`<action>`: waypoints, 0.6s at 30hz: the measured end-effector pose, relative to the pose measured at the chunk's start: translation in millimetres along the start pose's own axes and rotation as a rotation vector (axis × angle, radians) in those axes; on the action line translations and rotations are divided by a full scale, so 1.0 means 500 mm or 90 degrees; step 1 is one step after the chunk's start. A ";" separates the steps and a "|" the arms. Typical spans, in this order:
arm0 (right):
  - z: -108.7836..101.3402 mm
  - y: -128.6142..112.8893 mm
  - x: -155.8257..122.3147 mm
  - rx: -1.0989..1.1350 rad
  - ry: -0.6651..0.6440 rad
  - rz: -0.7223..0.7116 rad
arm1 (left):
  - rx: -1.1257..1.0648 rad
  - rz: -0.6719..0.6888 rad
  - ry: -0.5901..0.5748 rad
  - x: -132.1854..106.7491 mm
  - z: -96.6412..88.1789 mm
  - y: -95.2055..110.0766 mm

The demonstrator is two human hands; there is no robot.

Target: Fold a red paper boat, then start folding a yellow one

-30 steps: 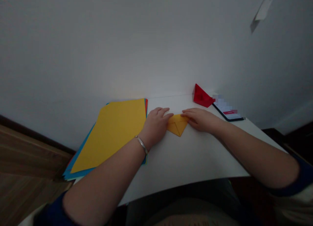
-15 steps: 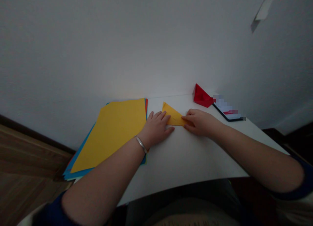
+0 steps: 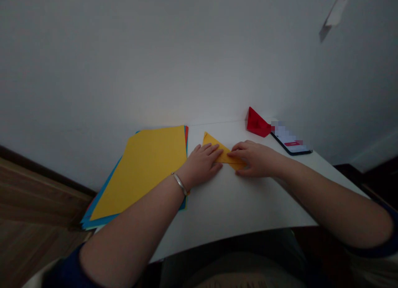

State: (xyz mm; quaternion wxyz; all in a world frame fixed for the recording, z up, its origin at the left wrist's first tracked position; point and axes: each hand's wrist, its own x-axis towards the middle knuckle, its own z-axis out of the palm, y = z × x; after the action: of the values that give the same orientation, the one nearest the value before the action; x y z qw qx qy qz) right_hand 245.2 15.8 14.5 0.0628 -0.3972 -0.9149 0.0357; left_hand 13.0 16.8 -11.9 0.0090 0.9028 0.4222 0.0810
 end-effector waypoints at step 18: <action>0.006 -0.019 0.016 0.015 0.027 0.124 | -0.146 0.164 0.033 0.009 -0.017 0.015</action>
State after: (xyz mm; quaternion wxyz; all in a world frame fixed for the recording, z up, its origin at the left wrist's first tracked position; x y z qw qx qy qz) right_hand 232.4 15.3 13.4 0.0828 -0.4839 -0.8701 0.0439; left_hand 20.5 15.1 -2.5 0.0904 0.9401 0.2912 0.1526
